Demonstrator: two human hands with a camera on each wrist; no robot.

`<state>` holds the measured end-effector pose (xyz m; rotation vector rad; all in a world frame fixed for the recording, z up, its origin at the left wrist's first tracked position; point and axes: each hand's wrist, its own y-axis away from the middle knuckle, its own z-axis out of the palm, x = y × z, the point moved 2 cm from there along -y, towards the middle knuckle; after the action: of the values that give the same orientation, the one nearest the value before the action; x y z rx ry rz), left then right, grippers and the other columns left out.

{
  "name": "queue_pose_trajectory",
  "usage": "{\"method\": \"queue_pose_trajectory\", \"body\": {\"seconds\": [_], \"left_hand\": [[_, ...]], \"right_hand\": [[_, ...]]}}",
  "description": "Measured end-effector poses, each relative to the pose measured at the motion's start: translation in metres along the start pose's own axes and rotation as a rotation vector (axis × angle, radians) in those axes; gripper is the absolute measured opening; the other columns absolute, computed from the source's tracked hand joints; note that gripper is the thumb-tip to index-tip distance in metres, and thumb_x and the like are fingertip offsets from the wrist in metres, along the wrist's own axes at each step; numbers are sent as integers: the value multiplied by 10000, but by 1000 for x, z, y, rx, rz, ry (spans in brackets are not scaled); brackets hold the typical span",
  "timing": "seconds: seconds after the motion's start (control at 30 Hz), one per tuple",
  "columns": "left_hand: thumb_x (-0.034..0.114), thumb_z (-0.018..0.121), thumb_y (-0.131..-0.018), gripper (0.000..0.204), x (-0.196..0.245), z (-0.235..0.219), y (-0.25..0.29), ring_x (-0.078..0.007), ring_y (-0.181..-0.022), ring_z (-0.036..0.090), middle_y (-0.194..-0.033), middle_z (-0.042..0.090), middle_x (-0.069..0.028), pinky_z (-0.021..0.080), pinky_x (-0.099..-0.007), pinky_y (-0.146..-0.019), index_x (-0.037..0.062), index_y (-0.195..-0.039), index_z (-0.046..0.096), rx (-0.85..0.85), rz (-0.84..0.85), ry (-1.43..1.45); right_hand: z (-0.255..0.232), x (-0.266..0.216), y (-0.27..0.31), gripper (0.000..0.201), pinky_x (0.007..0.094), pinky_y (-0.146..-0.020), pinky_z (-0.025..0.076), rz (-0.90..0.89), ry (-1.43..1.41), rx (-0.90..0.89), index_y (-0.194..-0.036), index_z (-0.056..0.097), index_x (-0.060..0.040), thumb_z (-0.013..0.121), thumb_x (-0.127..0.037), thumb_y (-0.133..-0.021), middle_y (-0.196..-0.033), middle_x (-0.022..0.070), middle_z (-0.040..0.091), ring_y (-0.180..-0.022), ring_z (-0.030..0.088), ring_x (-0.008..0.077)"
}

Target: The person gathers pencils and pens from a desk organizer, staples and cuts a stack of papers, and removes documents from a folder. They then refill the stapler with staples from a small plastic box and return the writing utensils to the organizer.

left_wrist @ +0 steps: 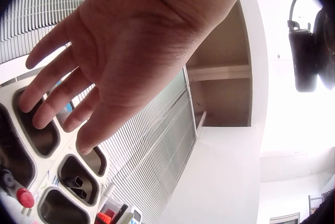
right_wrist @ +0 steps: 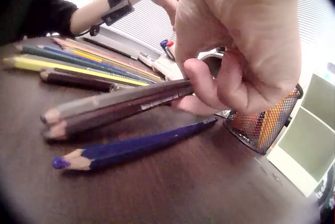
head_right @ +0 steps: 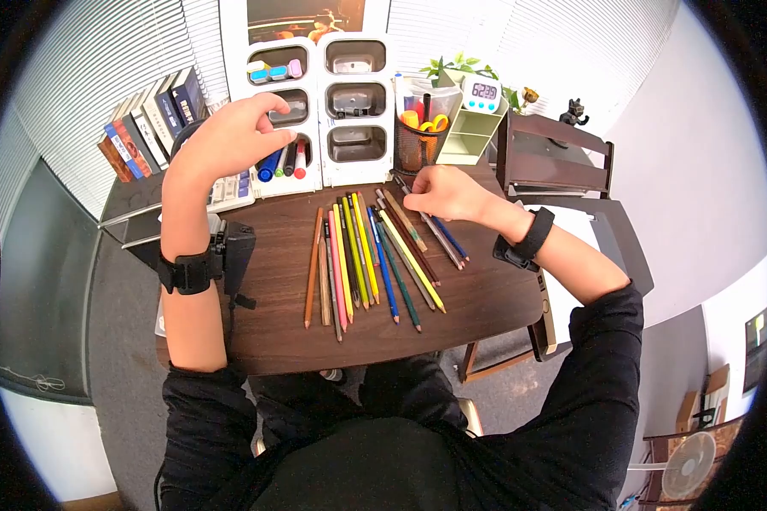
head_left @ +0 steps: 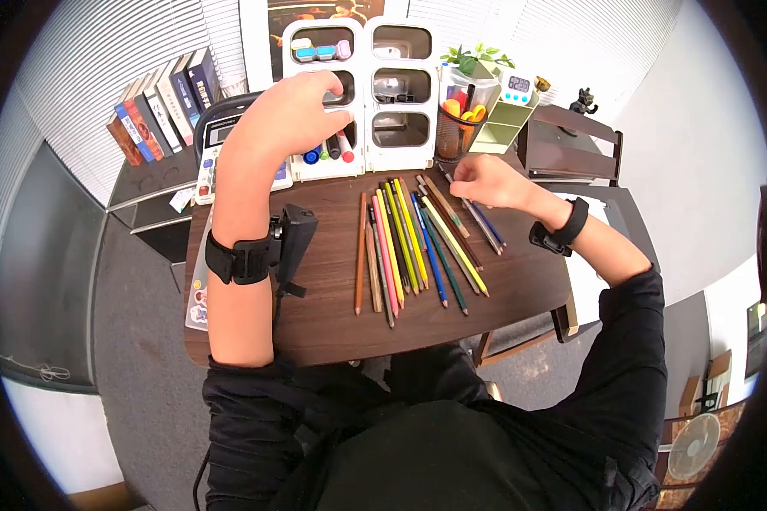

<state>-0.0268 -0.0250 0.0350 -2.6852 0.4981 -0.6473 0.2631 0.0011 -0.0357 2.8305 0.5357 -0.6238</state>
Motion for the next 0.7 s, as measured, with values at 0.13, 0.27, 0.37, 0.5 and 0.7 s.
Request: {"method": "queue_pose_trajectory", "body": {"seconds": [0.13, 0.27, 0.37, 0.5, 0.7], "left_hand": [[250, 659, -824, 416, 0, 0, 0, -213, -707, 618, -778, 639, -109, 493, -340, -658, 12, -1158, 593, -13, -1, -7], [268, 655, -824, 423, 1, 0, -1, -219, -718, 618, -785, 638, -108, 493, -345, -674, 17, -1160, 596, -12, -3, -22], [269, 654, -822, 426, 4, 0, 0, -223, -726, 619, -790, 639, -107, 493, -345, -679, 19, -1162, 596, -18, -18, -23], [263, 653, -820, 424, 2, 1, 0, -226, -728, 623, -794, 642, -108, 494, -345, -678, 20, -1163, 596, -2, -4, -20], [268, 653, -821, 427, 0, 1, -1, -226, -725, 623, -790, 639, -108, 492, -347, -670, 17, -1162, 593, -20, -11, -18]], "right_hand": [[11, 9, 1, 379, 319, -636, 499, 7, -222, -52, -972, 629, 46, 655, -257, -744, -671, 129, 642, -647, 626, 197], [12, -12, 10, 440, 322, -666, 505, -90, -138, -62, -1042, 606, 58, 673, -246, -730, -740, 138, 659, -682, 639, 205], [15, -15, 10, 469, 356, -700, 518, -108, 37, -34, -1062, 612, 46, 695, -254, -712, -782, 168, 673, -748, 668, 280], [15, -18, 7, 439, 355, -691, 521, -172, 96, -33, -1029, 609, 58, 689, -241, -718, -752, 161, 670, -712, 670, 274], [15, -17, 3, 307, 288, -525, 494, -131, 50, -76, -977, 589, 32, 687, -169, -767, -619, 89, 636, -498, 618, 152]]}}
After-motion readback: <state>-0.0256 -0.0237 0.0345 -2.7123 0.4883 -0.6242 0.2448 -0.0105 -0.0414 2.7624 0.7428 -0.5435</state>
